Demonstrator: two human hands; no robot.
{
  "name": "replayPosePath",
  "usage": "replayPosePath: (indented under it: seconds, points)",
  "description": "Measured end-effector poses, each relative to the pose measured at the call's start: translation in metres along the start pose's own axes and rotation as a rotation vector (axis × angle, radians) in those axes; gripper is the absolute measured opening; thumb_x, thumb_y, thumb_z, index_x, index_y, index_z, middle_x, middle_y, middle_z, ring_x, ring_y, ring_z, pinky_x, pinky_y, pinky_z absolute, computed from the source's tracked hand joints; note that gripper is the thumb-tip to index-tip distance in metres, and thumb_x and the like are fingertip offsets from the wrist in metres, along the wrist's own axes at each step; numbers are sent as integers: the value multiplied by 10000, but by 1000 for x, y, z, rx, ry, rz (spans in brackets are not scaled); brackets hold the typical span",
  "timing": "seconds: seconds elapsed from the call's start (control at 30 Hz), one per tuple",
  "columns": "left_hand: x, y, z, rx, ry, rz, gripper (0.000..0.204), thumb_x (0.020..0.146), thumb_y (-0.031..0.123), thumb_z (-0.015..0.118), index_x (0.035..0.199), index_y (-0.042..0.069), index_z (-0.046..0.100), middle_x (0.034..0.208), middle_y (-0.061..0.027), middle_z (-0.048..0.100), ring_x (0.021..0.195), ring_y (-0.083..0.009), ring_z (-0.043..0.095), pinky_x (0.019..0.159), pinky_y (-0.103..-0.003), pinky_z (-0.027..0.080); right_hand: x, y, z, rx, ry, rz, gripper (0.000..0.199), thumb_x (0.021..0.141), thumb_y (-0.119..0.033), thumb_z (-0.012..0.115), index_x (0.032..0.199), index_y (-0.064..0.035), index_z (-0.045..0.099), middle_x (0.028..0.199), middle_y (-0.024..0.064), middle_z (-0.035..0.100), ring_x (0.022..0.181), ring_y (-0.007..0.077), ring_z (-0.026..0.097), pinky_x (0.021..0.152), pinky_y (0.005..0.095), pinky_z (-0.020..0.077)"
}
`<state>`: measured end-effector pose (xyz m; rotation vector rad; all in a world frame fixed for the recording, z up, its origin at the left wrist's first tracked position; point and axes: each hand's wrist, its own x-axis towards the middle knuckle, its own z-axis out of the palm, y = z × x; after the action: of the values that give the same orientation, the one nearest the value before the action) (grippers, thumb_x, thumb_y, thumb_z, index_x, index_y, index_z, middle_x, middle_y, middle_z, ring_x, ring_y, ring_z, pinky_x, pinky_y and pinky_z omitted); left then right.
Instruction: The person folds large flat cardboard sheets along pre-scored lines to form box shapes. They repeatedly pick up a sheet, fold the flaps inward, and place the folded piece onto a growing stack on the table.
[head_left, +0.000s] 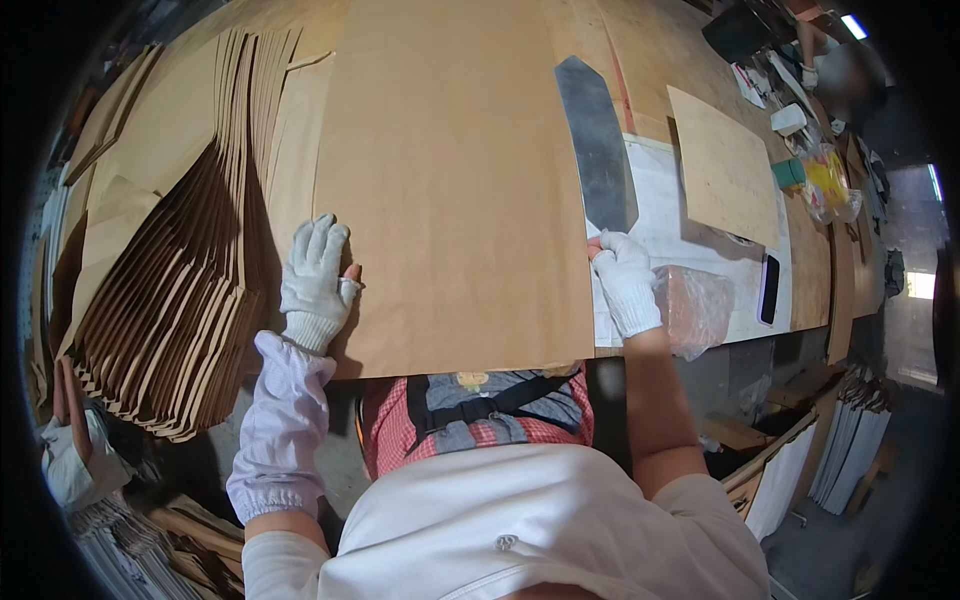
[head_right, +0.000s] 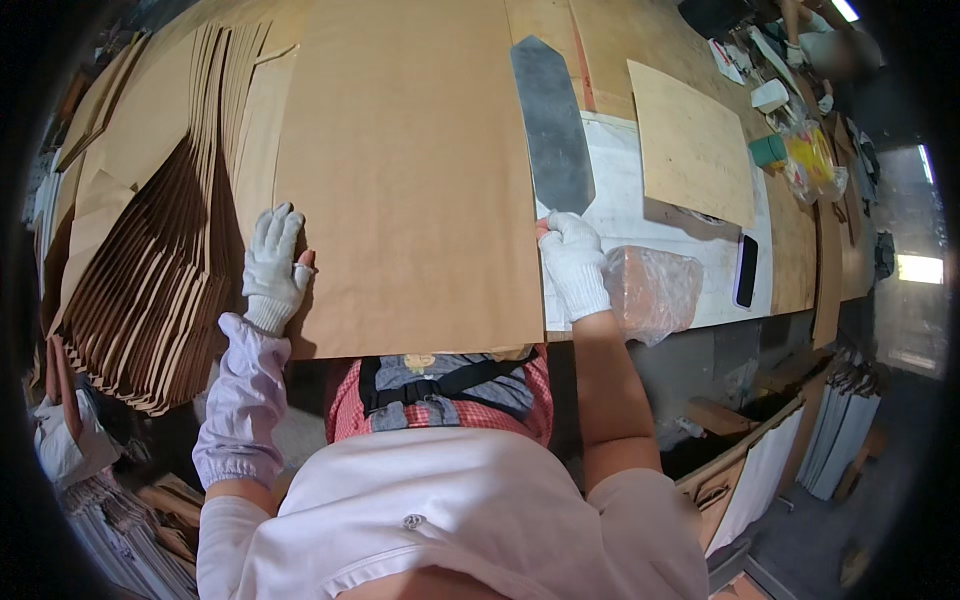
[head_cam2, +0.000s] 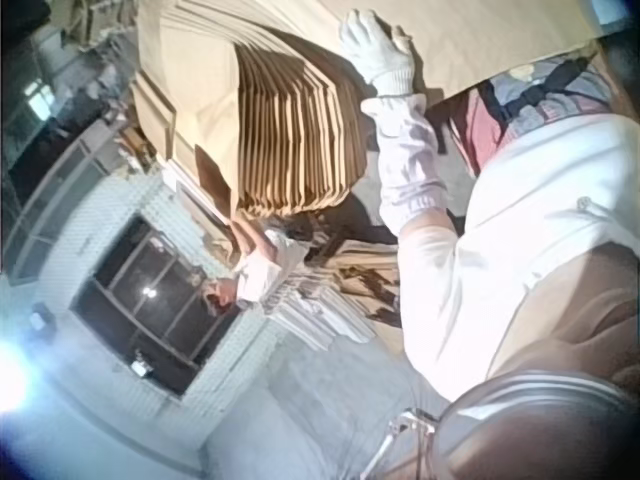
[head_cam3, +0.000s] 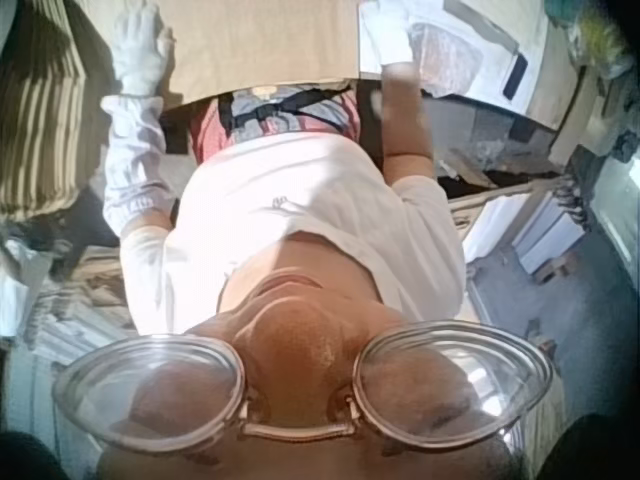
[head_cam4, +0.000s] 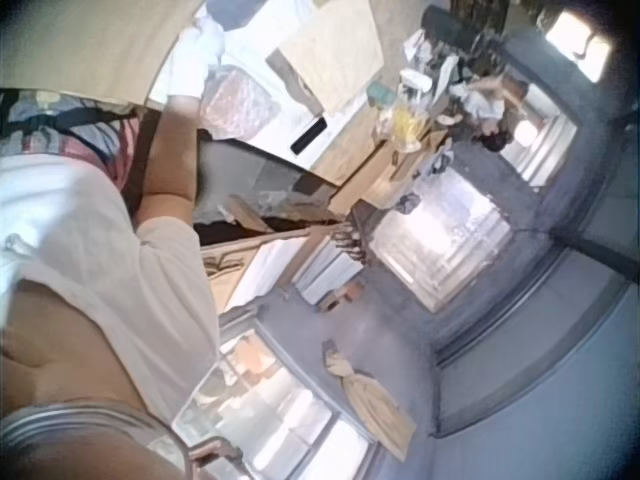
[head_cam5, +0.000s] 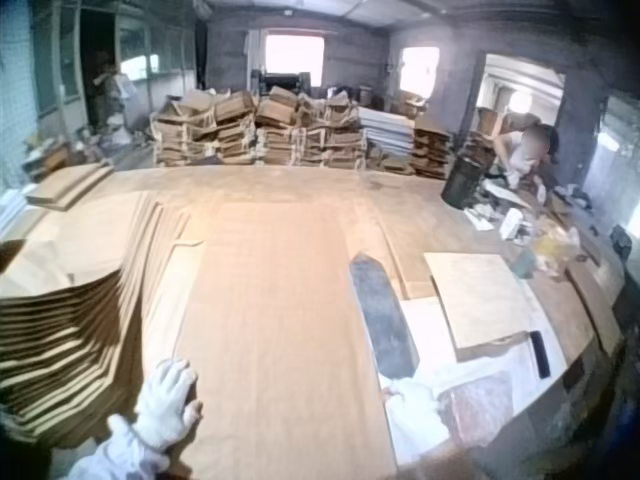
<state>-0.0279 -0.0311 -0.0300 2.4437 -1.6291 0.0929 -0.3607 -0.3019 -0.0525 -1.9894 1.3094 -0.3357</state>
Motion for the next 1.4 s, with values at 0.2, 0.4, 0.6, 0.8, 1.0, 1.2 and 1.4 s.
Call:
replayPosePath:
  seconds: [0.2,0.4,0.6,0.8,1.0,1.2,1.4]
  points:
    - [-2,-2,4,35,30,34,651,738,176,741,1336,84,501,1458,-153,471,1371,-402,412,1055,-508,420,2,3,-2,155,-33,36,139,894,-95,656,972,-10,735,947,114,718,885,217,671,825,324,523]
    - [-1,-1,4,20,25,35,663,736,173,740,1347,82,500,1470,-155,465,1363,-403,418,1058,-502,419,4,4,-5,161,-53,68,154,896,-94,659,994,-4,736,943,107,719,864,184,664,808,318,527]
    - [-5,-8,8,-38,44,27,637,721,156,736,1327,112,546,1460,-105,510,1381,-365,430,1050,-500,426,2,-2,-4,-19,58,-198,226,866,-115,690,1070,-23,718,938,110,707,853,231,674,770,347,541]
    - [-16,-46,-24,-121,-168,184,691,674,-49,632,1346,101,584,1410,-97,589,1354,-362,495,1071,-451,445,-12,1,0,-394,1,-960,133,762,-86,678,889,-63,709,901,111,701,871,323,670,690,416,543]
    - [-3,-49,-48,-546,-486,-797,203,864,222,747,1017,91,764,884,-124,743,824,-251,706,718,-385,537,3,-10,-11,64,-53,-198,317,815,-283,785,998,-30,731,792,178,694,813,346,685,740,418,527]
    - [17,-5,-6,-152,-182,-755,271,947,331,631,1008,80,713,905,-200,725,907,-385,703,806,-483,545,19,-40,1,-198,-113,75,321,875,-312,716,979,-9,698,877,225,676,847,407,653,762,478,494]
    - [17,-1,14,110,-60,-639,343,954,376,559,800,91,671,734,-146,689,687,-366,677,659,-502,530,2,-22,26,-523,148,-223,315,909,-264,662,1134,-43,658,958,196,632,859,399,621,750,478,486]
